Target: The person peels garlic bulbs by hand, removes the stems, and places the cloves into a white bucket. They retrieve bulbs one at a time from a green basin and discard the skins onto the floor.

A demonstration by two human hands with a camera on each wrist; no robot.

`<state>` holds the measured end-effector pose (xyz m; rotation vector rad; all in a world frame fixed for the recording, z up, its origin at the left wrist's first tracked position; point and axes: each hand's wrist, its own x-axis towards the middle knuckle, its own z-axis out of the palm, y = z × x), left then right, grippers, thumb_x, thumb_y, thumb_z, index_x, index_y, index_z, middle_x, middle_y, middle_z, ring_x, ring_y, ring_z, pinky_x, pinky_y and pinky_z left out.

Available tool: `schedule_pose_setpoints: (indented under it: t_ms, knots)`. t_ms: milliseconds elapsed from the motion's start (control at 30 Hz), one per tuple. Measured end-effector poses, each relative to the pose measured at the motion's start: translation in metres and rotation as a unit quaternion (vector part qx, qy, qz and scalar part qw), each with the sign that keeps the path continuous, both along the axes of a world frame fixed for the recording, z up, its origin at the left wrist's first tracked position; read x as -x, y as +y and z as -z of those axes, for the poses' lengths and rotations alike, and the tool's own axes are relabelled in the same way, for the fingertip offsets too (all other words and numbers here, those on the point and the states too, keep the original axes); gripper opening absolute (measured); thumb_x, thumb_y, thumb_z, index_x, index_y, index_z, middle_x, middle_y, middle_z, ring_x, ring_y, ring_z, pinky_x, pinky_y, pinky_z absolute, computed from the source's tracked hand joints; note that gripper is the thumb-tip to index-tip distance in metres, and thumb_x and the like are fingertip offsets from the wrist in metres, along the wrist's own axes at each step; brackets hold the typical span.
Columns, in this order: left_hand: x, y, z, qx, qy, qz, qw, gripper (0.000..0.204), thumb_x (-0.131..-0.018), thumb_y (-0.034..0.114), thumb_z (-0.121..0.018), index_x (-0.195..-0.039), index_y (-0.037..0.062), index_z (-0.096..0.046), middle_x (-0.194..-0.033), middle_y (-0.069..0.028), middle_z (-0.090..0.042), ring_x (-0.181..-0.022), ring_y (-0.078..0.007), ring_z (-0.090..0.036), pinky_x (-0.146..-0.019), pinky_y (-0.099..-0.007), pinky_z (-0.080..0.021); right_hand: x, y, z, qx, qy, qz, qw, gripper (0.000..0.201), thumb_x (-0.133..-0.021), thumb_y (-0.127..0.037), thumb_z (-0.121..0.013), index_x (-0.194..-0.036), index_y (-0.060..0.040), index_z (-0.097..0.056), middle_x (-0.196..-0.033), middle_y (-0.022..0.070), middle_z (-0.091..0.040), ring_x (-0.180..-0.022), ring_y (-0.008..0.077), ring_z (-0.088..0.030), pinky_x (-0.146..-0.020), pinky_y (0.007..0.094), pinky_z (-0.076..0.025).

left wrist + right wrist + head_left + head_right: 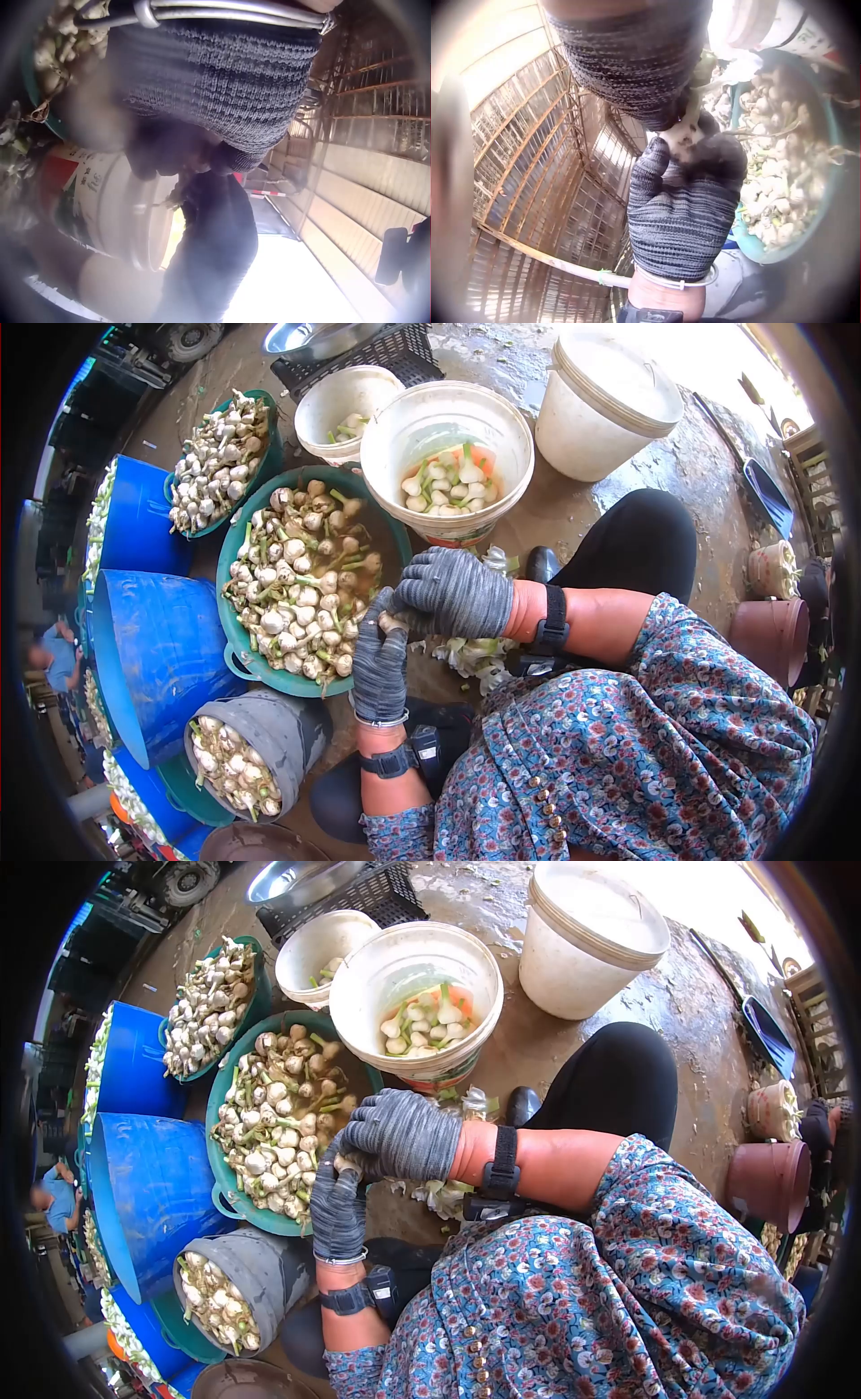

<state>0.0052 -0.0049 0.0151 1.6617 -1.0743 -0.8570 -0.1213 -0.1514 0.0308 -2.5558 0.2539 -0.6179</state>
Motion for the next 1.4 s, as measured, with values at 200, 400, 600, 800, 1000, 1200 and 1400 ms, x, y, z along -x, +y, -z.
schedule_pose_setpoints:
  t_ms: [200, 400, 600, 800, 1000, 1200, 1400]
  knots:
    - [0.007, -0.004, -0.014, -0.071, 0.078, -0.017, 0.994, 0.046, -0.095, 0.01, -0.051, -0.138, -0.0038, -0.042, -0.13, -0.0128, -0.054, -0.119, -0.0189, -0.051, -0.104, -0.0316, -0.038, -0.004, 0.004, 0.003, -0.206, 0.071, 0.045, 0.975, 0.015, -0.084, -0.018, -0.065, -0.093, -0.0058, -0.065, -0.083, 0.0145, -0.064, -0.078, 0.0337, -0.064, -0.071, 0.0412, -0.052]
    - [-0.007, 0.001, -0.003, -0.006, 0.123, -0.031, 0.992, 0.052, -0.094, 0.015, -0.054, -0.141, -0.0027, -0.039, -0.135, -0.0129, -0.049, -0.123, -0.0191, -0.046, -0.107, -0.0322, -0.034, 0.004, 0.001, 0.01, -0.209, -0.06, 0.003, 0.976, 0.016, -0.085, -0.024, -0.064, -0.089, -0.008, -0.066, -0.078, 0.0144, -0.063, -0.073, 0.0359, -0.063, -0.066, 0.0433, -0.051]
    - [-0.003, -0.001, -0.009, -0.054, 0.11, 0.004, 0.992, 0.057, -0.091, 0.004, -0.053, -0.144, -0.0014, -0.033, -0.142, -0.0134, -0.043, -0.126, -0.0176, -0.043, -0.106, -0.0304, -0.035, 0.006, 0.002, -0.005, -0.141, 0.073, 0.016, 0.987, 0.013, -0.084, -0.018, -0.067, -0.093, -0.0094, -0.065, -0.082, 0.0113, -0.065, -0.076, 0.032, -0.064, -0.068, 0.0388, -0.052]
    - [0.001, 0.0, -0.009, -0.045, 0.064, 0.043, 0.996, 0.078, -0.082, 0.002, -0.058, -0.149, 0.0007, -0.018, -0.134, -0.0156, -0.042, -0.118, -0.0217, -0.047, -0.104, -0.0327, -0.039, -0.003, -0.004, 0.01, -0.324, 0.123, 0.048, 0.937, 0.021, -0.086, -0.022, -0.066, -0.096, -0.0041, -0.063, -0.085, 0.0144, -0.066, -0.075, 0.0278, -0.065, -0.069, 0.0362, -0.052]
    - [-0.001, -0.002, -0.002, 0.002, -0.002, 0.008, 1.0, 0.077, -0.082, 0.001, -0.057, -0.149, 0.0023, -0.019, -0.134, -0.0136, -0.042, -0.117, -0.0217, -0.048, -0.104, -0.0331, -0.039, 0.002, -0.004, 0.021, -0.409, 0.036, 0.008, 0.912, 0.027, -0.09, -0.026, -0.065, -0.103, -0.0026, -0.062, -0.091, 0.0124, -0.066, -0.084, 0.0231, -0.065, -0.077, 0.0351, -0.051]
    - [-0.006, -0.001, 0.009, -0.076, 0.103, -0.023, 0.991, 0.051, -0.09, 0.007, -0.057, -0.137, 0.0011, -0.037, -0.121, -0.0092, -0.05, -0.104, -0.0172, -0.05, -0.096, -0.0314, -0.043, 0.007, 0.007, 0.014, -0.162, 0.012, 0.004, 0.987, 0.016, -0.085, -0.018, -0.068, -0.093, -0.0065, -0.06, -0.085, 0.0117, -0.059, -0.076, 0.0346, -0.059, -0.069, 0.0385, -0.051]
    - [0.003, -0.006, 0.009, -0.005, 0.046, -0.028, 0.999, 0.035, -0.09, 0.007, -0.06, -0.124, 0.0006, -0.051, -0.114, -0.0097, -0.057, -0.1, -0.0157, -0.056, -0.092, -0.0302, -0.046, -0.005, 0.008, 0.035, -0.31, 0.038, 0.124, 0.942, 0.021, -0.087, -0.022, -0.068, -0.093, -0.0031, -0.061, -0.08, 0.0119, -0.064, -0.074, 0.0268, -0.064, -0.068, 0.037, -0.051]
